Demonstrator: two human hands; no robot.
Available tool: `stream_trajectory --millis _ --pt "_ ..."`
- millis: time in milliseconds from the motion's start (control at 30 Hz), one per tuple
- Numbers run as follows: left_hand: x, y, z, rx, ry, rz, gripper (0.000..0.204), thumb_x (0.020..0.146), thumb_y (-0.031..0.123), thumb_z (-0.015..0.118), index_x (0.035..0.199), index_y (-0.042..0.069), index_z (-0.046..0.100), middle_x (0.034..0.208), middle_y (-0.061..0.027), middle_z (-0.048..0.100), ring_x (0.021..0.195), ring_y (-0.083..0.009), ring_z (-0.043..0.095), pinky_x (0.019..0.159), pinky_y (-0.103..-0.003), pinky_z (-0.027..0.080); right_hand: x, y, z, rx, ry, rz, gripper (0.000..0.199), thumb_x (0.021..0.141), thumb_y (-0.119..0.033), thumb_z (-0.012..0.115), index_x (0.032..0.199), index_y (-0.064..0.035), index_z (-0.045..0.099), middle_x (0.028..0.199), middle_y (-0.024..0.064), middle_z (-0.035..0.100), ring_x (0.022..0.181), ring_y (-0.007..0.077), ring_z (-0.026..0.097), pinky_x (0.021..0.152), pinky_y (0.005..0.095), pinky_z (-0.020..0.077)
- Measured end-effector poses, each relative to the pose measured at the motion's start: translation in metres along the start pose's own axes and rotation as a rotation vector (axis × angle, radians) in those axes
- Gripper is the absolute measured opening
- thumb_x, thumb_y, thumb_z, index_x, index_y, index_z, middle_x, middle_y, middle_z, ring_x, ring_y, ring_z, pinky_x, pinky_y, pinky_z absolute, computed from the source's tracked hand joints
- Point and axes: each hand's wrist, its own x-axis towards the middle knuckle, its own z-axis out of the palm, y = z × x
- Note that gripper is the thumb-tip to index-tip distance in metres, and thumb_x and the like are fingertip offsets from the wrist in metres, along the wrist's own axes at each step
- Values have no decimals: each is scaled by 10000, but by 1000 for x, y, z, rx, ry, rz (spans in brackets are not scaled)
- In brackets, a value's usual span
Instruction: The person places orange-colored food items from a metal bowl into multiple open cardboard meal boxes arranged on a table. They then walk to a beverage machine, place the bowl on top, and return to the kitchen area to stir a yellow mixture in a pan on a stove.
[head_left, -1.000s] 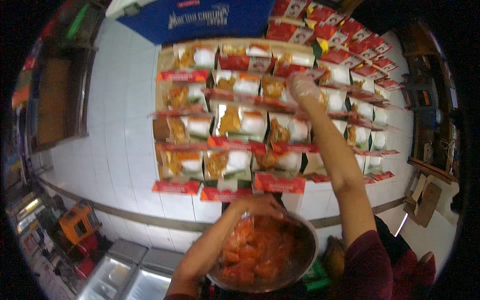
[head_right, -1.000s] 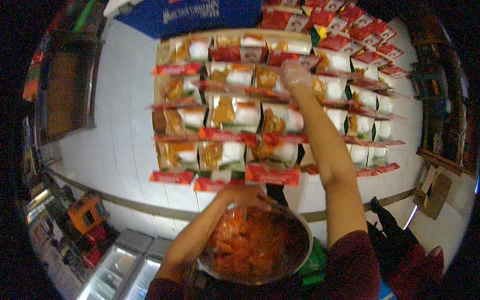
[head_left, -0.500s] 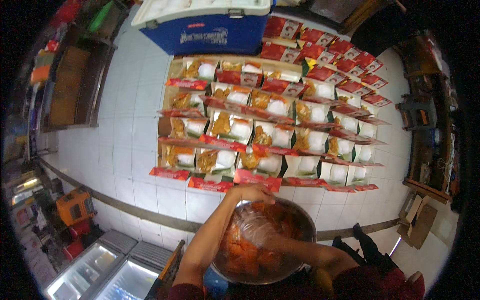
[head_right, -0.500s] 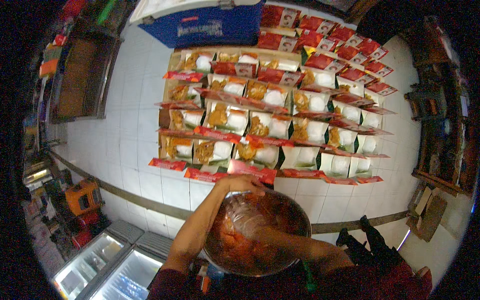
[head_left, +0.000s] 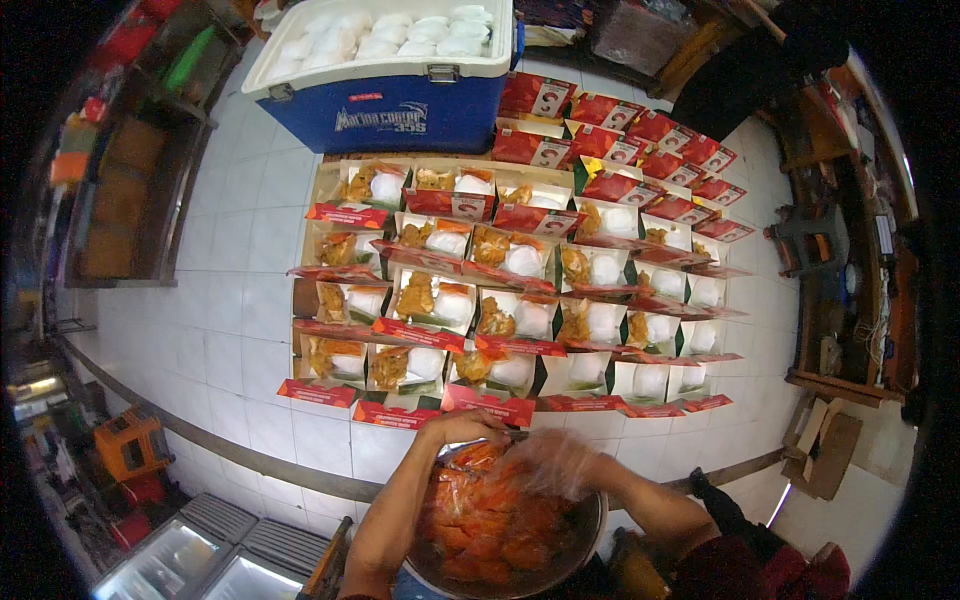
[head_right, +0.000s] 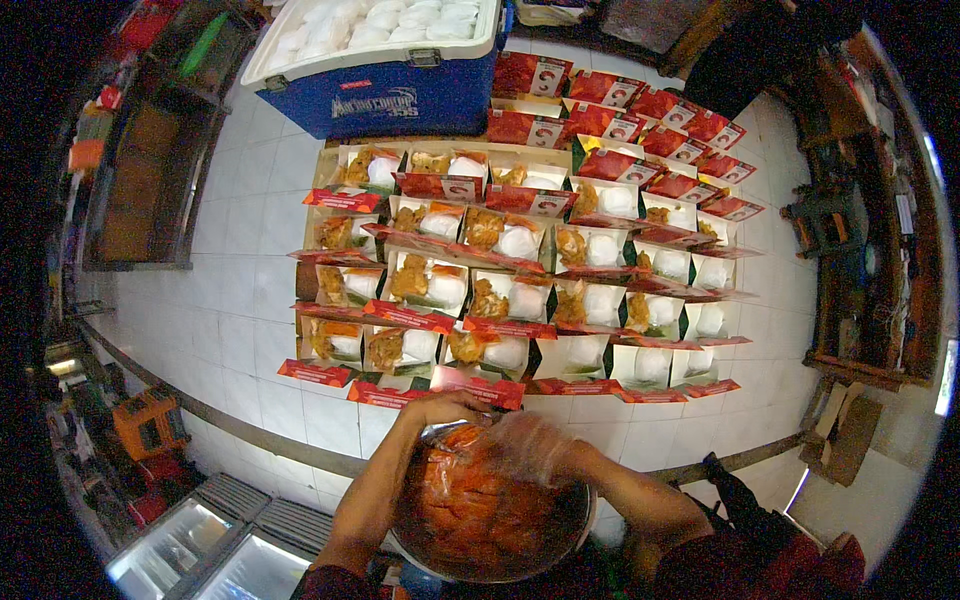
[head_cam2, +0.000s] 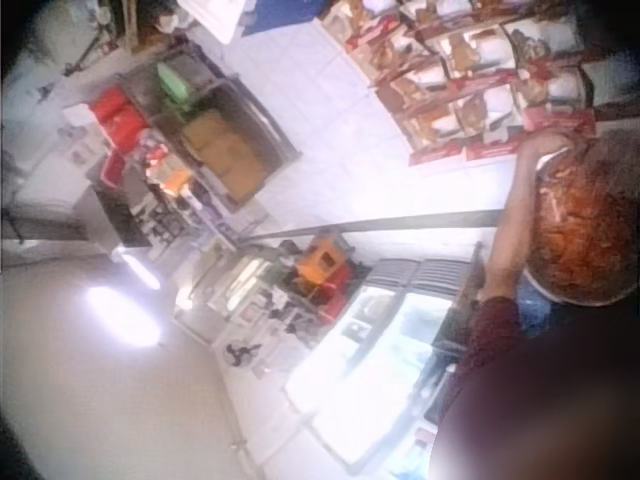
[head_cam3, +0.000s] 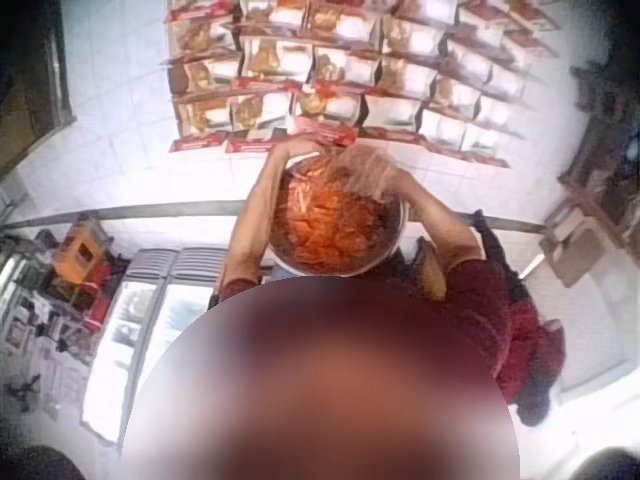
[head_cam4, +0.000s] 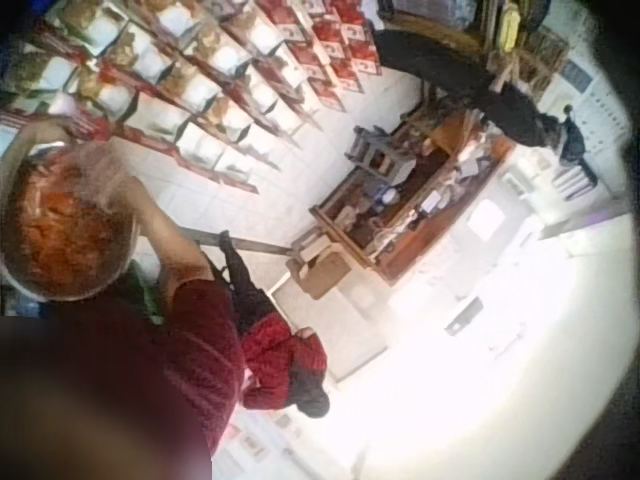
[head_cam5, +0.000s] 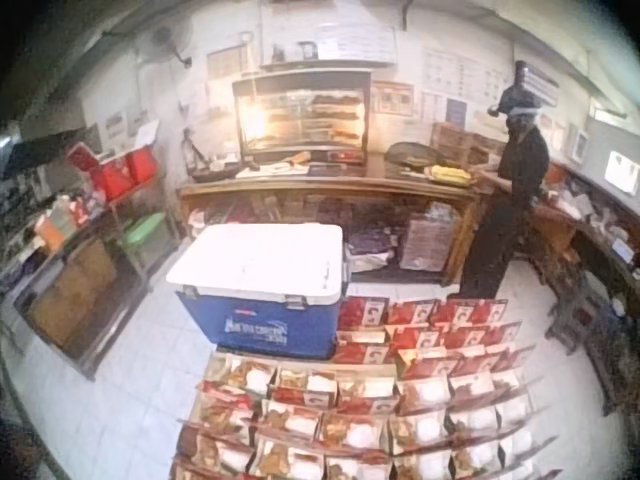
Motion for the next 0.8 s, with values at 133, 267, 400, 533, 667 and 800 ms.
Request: stream_trajectory --millis 133,267,400,533,667,800 --pt "-4 17 -7 -28 -5 -2 565 825 447 652 1219 43 628 1238 -143 617 1171 -233 547 1018 -321 377 13 13 28 -239 -9 -68 327 848 -315 671 1074 -80 655 1086 132 646 970 283 616 874 382 485" --pt "-2 11 -14 8 44 -24 581 816 452 674 1234 51 620 1258 -130 609 1187 -239 536 1034 -327 363 16 -7 -2 -313 -110 -91 390 865 -391 617 1120 -96 643 1076 154 647 985 305 613 888 404 481" --pt "2 10 -23 -13 16 66 497 798 412 673 1149 60 673 1164 -118 658 1068 -226 605 964 -334 423 20 -33 -30 -443 -73 12 463 855 -484 603 1135 -119 651 1058 169 651 999 341 609 905 435 470" --pt "-2 15 -23 26 118 -54 550 804 499 655 1164 84 672 1200 -147 636 1149 -240 562 988 -341 401 32 -43 -10 -494 -183 239 538 794 -540 669 1116 -110 651 1059 176 645 996 347 606 906 427 466" --pt "9 2 -25 -60 6 -21 565 804 541 640 1190 131 666 1247 -159 609 1220 -259 513 1028 -348 368 28 -40 -25 -266 -78 274 572 731 -518 743 1082 -78 643 1057 184 637 1016 343 598 933 404 451" --pt "21 -15 -19 52 169 165 574 802 544 646 1178 111 669 1231 -152 622 1176 -243 542 1012 -342 379 4 -44 -110 -165 271 75 521 713 -339 797 1138 -100 615 1044 133 659 984 253 633 877 373 510"
